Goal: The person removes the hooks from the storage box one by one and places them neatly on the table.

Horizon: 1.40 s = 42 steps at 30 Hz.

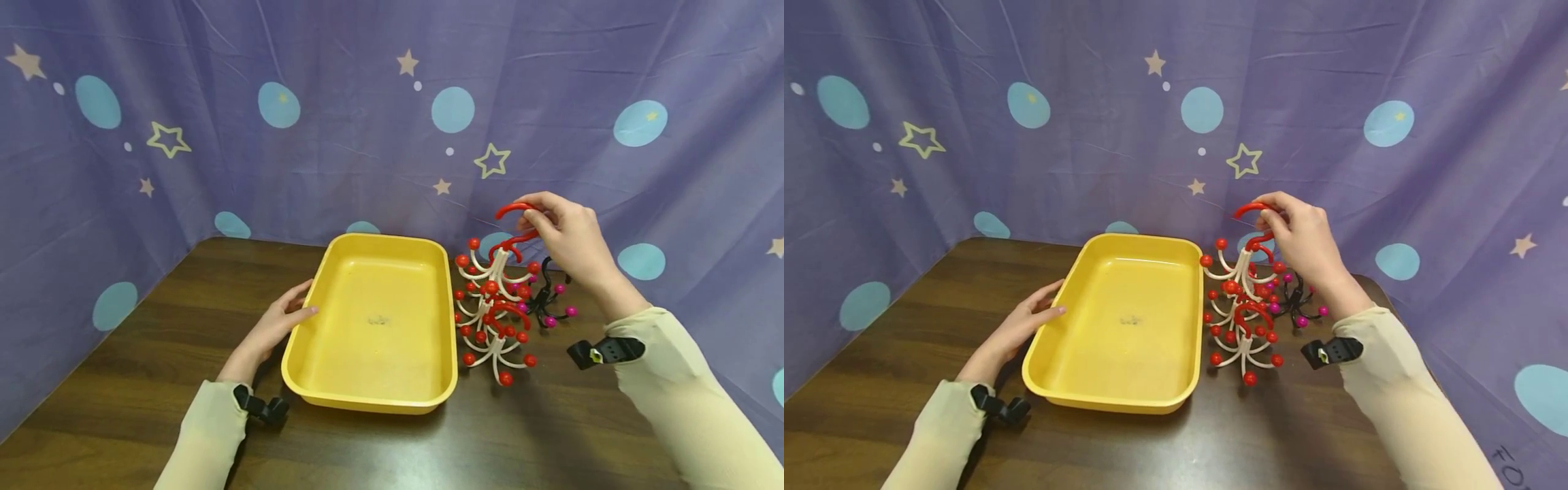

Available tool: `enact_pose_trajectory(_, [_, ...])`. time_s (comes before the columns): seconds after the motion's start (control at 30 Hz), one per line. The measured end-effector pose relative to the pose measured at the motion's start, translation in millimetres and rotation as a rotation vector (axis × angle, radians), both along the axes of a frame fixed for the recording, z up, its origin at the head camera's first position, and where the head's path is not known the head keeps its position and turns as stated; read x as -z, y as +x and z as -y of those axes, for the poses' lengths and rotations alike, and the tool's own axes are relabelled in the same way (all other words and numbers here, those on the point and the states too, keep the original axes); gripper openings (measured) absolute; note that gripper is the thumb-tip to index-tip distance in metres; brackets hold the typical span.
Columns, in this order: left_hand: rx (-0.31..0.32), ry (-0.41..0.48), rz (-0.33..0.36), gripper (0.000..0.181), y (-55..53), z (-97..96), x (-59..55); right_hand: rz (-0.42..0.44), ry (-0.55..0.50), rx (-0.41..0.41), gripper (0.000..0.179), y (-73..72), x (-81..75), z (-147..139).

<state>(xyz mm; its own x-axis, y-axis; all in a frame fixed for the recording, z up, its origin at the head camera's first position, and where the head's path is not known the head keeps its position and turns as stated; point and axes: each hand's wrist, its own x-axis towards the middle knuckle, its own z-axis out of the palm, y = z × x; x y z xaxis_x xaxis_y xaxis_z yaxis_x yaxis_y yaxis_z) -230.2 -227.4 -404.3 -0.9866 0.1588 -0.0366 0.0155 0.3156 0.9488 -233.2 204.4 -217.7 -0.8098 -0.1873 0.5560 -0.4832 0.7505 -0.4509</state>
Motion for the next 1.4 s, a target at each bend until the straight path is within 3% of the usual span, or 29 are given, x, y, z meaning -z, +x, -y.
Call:
enact_pose_trajectory(0.27, [0.008,0.015,-0.014,0.067,-1.4,-0.3,0.9,-0.023,0.003,0.060,0.020,6.5,2.3,-19.2])
enact_pose_trajectory(0.6, [0.008,0.018,-0.008,0.066,0.0,0.1,0.6,0.007,-0.032,0.060,0.022,12.6,7.1,-43.9])
enact_pose_trajectory(0.87, [0.003,0.011,-0.009,0.065,-0.3,-0.4,-0.7,0.014,-0.003,0.127,0.024,19.6,8.2,-57.9])
enact_pose_trajectory(1.17, [-0.006,-0.002,-0.011,0.067,0.2,-0.8,0.8,0.026,0.077,0.154,0.022,19.0,25.8,-74.7])
enact_pose_trajectory(1.4, [-0.006,-0.005,-0.009,0.065,0.0,-0.9,0.3,0.054,0.097,0.111,0.022,18.4,44.1,-85.3])
